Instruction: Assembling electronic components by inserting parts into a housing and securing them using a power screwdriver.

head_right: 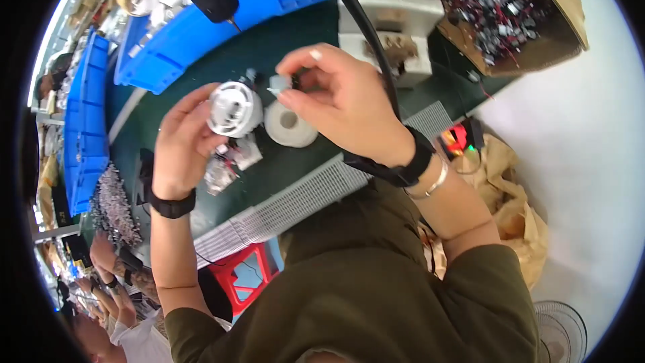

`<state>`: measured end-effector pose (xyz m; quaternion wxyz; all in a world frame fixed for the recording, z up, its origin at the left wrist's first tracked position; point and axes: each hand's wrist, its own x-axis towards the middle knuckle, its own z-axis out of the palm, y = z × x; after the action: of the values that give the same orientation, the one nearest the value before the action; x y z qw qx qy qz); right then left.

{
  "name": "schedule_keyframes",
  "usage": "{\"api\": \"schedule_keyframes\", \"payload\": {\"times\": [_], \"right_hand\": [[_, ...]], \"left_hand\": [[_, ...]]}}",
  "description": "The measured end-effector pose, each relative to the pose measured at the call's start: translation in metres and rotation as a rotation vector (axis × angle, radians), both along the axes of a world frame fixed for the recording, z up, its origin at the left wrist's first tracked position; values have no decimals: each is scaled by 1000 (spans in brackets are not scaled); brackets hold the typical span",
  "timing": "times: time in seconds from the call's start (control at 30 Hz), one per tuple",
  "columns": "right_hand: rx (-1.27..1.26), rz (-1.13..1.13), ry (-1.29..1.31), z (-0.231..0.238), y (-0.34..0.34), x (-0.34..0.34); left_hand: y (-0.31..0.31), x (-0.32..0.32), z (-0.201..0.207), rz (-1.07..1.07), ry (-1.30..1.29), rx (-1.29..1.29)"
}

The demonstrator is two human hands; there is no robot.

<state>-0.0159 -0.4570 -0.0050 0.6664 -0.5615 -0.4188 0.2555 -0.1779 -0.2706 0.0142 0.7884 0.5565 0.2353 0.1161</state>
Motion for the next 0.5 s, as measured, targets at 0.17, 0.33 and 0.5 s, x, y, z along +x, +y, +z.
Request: {"api": "schedule_keyframes", "payload": {"times": [0.17, 0.33, 0.5], "right_hand": [[-64, 24, -69, -16, -1, 3], [-233, 99, -126, -27, -3, 5], [-249, 102, -527, -14, 5, 2]], "left_hand": [[-38, 24, -44, -36, 101, 289], [-48, 20, -57, -32, 28, 1101], [-58, 21, -69, -17, -107, 1197]]}}
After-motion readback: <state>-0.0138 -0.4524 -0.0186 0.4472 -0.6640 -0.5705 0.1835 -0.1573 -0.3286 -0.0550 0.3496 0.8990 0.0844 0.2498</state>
